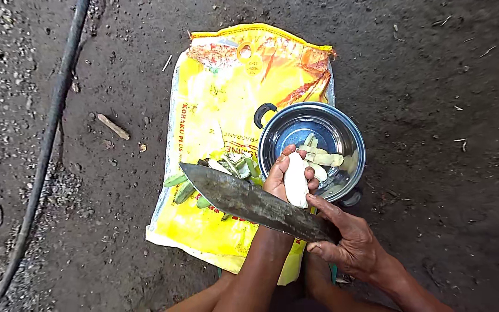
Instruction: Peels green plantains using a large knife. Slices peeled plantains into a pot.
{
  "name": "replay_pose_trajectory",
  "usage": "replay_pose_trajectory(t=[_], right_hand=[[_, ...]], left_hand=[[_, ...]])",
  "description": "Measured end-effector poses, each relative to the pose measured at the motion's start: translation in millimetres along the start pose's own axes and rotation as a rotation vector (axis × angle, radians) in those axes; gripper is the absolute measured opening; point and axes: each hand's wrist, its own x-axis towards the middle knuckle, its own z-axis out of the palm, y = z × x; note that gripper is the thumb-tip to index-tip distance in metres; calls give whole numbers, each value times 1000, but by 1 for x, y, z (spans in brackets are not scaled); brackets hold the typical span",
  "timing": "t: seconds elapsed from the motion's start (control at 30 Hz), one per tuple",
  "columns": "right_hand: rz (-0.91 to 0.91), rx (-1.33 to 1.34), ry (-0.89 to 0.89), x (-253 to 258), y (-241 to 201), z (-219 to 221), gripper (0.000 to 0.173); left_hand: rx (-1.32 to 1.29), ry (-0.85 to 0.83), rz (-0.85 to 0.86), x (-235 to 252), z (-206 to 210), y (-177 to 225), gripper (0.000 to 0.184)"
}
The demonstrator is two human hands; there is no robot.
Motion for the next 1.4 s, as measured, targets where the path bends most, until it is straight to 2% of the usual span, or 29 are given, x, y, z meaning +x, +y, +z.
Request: replay_pose_trajectory(t=[0.33, 0.67, 0.87, 1.0, 1.4], right_hand=[[-9, 40, -24, 0, 0, 1, 65], [35, 133, -17, -3, 0, 4, 64], [19, 105, 3, -5, 0, 5, 62], [12, 82, 24, -6, 0, 5, 61], [18, 91, 82, -6, 0, 4, 50]], left_hand=[[-33, -60, 27, -2, -6, 0, 35], [117, -117, 119, -5, -5, -2, 38], [98, -168, 85, -4, -9, -3, 38], [103, -180, 68, -4, -11, -3, 36], [80, -145, 176, -18, -7, -27, 37]])
